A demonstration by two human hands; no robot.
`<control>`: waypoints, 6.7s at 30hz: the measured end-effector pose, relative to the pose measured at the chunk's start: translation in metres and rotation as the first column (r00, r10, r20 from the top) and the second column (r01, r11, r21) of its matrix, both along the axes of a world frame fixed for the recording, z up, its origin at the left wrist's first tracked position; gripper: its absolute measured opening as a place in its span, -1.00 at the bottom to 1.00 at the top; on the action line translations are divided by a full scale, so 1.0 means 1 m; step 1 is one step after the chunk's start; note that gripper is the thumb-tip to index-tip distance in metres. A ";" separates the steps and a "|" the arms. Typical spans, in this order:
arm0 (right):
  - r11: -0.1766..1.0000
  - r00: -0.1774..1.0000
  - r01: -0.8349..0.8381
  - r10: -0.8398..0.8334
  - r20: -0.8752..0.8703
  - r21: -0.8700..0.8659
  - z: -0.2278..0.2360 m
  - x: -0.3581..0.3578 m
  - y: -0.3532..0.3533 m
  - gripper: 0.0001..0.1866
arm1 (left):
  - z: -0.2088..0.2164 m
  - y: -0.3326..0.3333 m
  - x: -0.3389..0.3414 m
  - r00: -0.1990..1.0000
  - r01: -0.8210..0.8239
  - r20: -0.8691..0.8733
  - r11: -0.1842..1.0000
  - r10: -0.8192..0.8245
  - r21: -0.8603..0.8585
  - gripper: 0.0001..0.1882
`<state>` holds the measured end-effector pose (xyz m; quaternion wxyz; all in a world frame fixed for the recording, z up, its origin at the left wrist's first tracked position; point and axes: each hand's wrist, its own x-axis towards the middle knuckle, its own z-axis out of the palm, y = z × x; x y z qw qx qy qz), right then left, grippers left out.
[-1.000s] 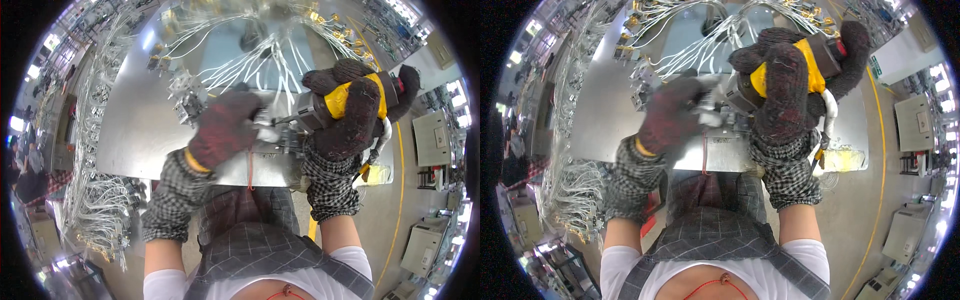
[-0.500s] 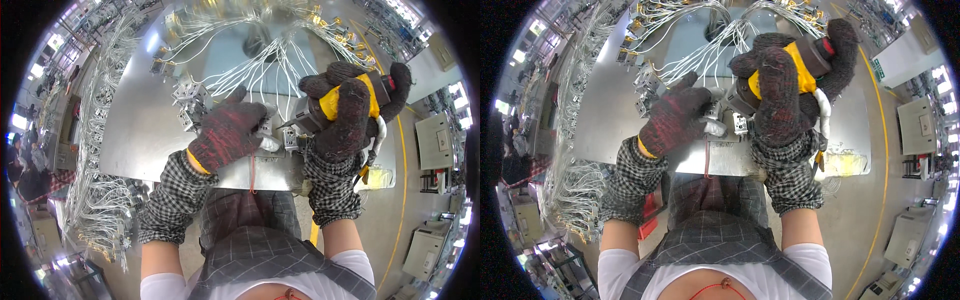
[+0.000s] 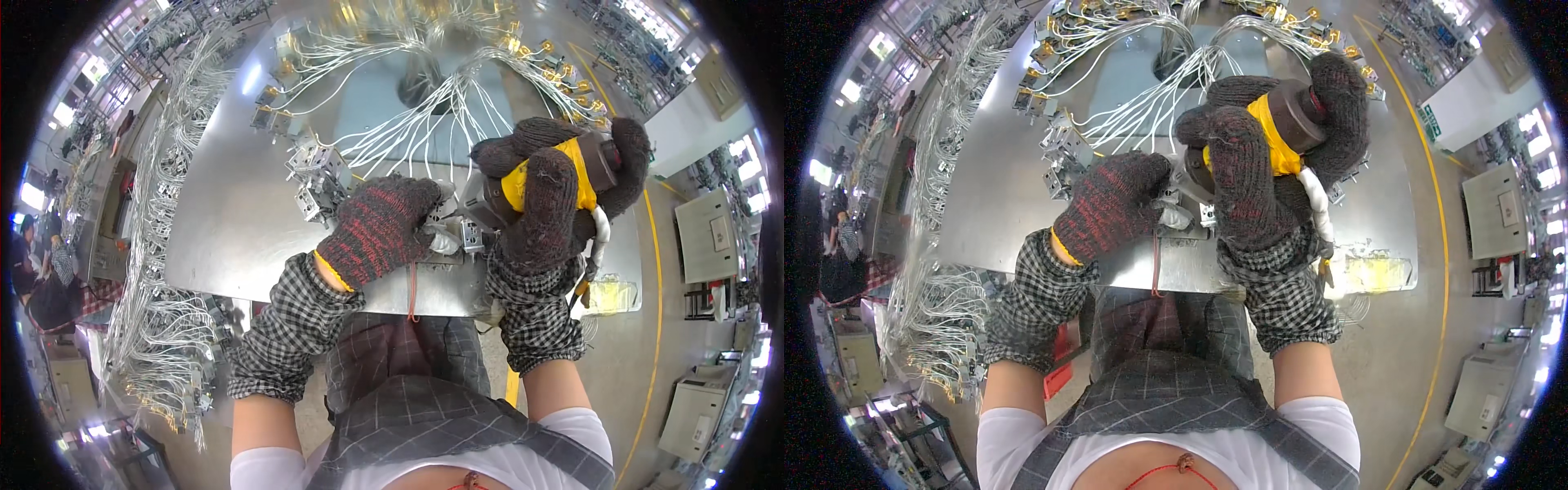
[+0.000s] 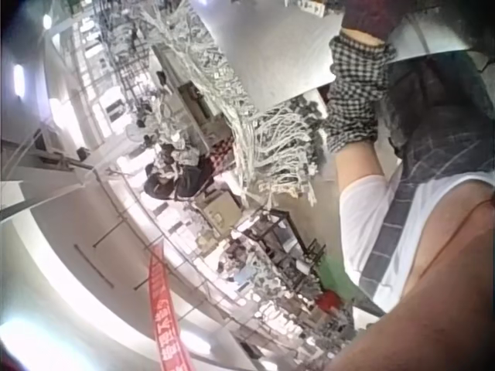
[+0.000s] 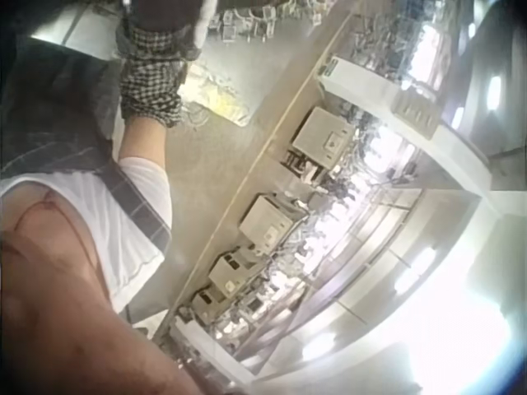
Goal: Assemble electronic wiring components on a circular rotating jig using an electric screwdriver.
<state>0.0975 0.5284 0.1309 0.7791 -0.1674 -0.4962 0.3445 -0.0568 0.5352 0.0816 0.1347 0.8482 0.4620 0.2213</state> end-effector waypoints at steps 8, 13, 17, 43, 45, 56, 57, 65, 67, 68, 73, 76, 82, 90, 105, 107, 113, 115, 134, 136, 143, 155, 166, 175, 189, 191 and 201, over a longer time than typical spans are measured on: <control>0.998 0.995 0.058 -0.058 0.077 0.000 0.001 -0.009 -0.005 -0.18 | 0.002 -0.014 -0.016 0.950 0.078 0.312 0.987 -0.031 -0.138 -0.22; 0.998 0.994 0.067 -0.066 0.086 -0.009 -0.003 0.001 0.000 -0.17 | -0.005 -0.016 -0.029 0.992 0.008 0.122 0.992 -0.024 0.124 -0.24; 0.998 0.996 0.053 -0.051 0.078 -0.021 -0.006 -0.003 -0.001 -0.17 | -0.009 -0.011 -0.038 0.971 0.094 -0.231 0.988 -0.064 0.121 -0.35; 0.986 0.991 0.096 -0.081 0.106 -0.138 0.001 0.007 -0.005 -0.23 | -0.012 -0.003 -0.004 0.994 -0.017 0.109 0.996 0.026 -0.086 -0.37; 0.984 0.985 0.110 -0.089 0.148 -0.139 0.001 0.003 -0.012 -0.23 | -0.011 -0.007 -0.005 0.989 0.006 0.147 0.994 0.010 -0.105 -0.31; 0.993 0.975 0.107 -0.097 0.201 -0.039 -0.008 0.007 -0.005 -0.23 | 0.026 -0.009 -0.067 0.945 -0.206 -0.199 0.947 0.258 0.248 -0.40; 0.994 0.974 0.108 -0.100 0.203 -0.026 -0.008 0.008 -0.005 -0.23 | 0.030 -0.009 -0.065 0.947 -0.204 -0.196 0.947 0.256 0.248 -0.40; 0.996 0.978 0.061 -0.072 0.193 0.061 -0.010 0.004 0.002 -0.23 | 0.006 -0.038 -0.029 0.918 -0.102 0.360 0.976 0.168 -0.193 -0.39; 0.998 0.999 -0.005 0.007 0.037 -0.068 -0.008 0.006 0.003 -0.23 | -0.009 -0.035 -0.026 0.785 -0.085 0.526 0.898 0.327 -0.432 -0.34; 0.998 0.999 -0.003 0.006 0.035 -0.070 -0.010 0.013 0.007 -0.23 | -0.012 -0.036 -0.025 0.787 -0.084 0.523 0.897 0.327 -0.434 -0.34; 0.979 0.974 0.206 -0.204 0.102 -0.006 0.014 0.044 0.010 -0.29 | 0.001 -0.037 0.010 0.895 -0.178 0.408 0.983 0.179 -0.039 -0.38; 0.961 0.961 0.275 -0.275 -0.006 0.038 0.016 0.033 0.012 -0.36 | -0.010 -0.019 0.007 0.801 -0.043 0.598 0.999 0.020 0.024 -0.33; 0.966 0.967 0.253 -0.254 0.027 0.046 0.013 0.037 0.020 -0.29 | -0.007 -0.009 0.019 0.847 0.031 0.530 0.992 0.038 -0.119 -0.28; 0.948 0.794 0.307 -0.301 0.528 0.079 -0.001 0.034 0.013 -0.57 | -0.012 0.000 -0.030 0.859 0.117 0.509 0.988 -0.053 -0.096 -0.37; 0.843 0.330 0.323 0.326 0.886 -0.431 -0.048 0.065 -0.005 -0.14 | -0.020 0.006 -0.054 0.897 0.284 0.406 0.933 -0.176 -0.223 -0.42; 0.974 0.415 0.191 0.035 0.909 -0.125 -0.080 0.103 0.019 -0.13 | -0.015 0.004 -0.043 0.779 0.323 0.626 0.879 -0.037 -0.350 -0.43; 0.732 0.658 0.240 0.361 0.661 -0.638 -0.045 0.133 0.039 -0.13 | -0.002 -0.001 -0.035 0.909 0.202 0.394 0.972 -0.139 -0.124 -0.43; 0.688 0.693 0.261 0.355 0.628 -0.677 -0.040 0.132 0.040 -0.17 | -0.005 0.001 -0.033 0.917 0.214 0.365 0.971 -0.160 -0.111 -0.39; 0.990 0.986 0.137 -0.140 0.093 0.036 0.010 0.007 0.010 -0.27 | -0.015 -0.004 -0.005 0.986 0.049 0.148 0.988 -0.071 0.144 -0.40; 0.991 0.986 0.126 -0.129 0.106 0.035 0.006 0.006 0.012 -0.27 | -0.013 -0.004 -0.005 0.988 0.039 0.145 0.995 -0.052 0.094 -0.42; 0.996 0.982 0.031 -0.046 0.184 0.081 -0.013 0.001 0.014 -0.26 | -0.011 -0.003 -0.013 0.970 0.117 0.227 0.985 -0.086 -0.127 -0.43; 0.994 0.901 0.101 -0.078 0.426 -0.031 -0.003 -0.012 0.007 -0.40 | -0.009 0.040 -0.115 0.932 -0.212 -0.254 0.956 0.260 0.201 -0.58; 0.944 0.926 0.113 -0.212 0.312 0.309 -0.019 0.004 0.026 -0.42 | 0.049 -0.015 -0.035 0.967 -0.149 -0.199 0.986 0.162 0.082 -0.68; 0.932 0.847 0.322 -0.361 0.390 0.163 -0.004 -0.006 0.021 -0.14 | -0.013 -0.030 -0.018 0.982 0.019 0.181 0.990 -0.045 0.141 -0.56; 0.984 0.984 0.100 -0.119 0.131 0.148 0.002 0.030 0.020 -0.29 | -0.011 -0.012 -0.014 0.895 0.028 0.444 0.989 0.039 -0.143 -0.29; 1.000 0.996 0.010 -0.013 0.085 0.029 0.003 0.025 0.013 -0.21 | 0.009 -0.011 -0.008 0.980 0.003 0.195 0.985 0.031 -0.171 -0.28; 0.994 0.999 0.050 -0.051 0.005 0.094 0.009 0.001 0.008 -0.21 | 0.015 -0.008 -0.001 0.999 0.023 0.050 0.988 -0.015 -0.155 -0.37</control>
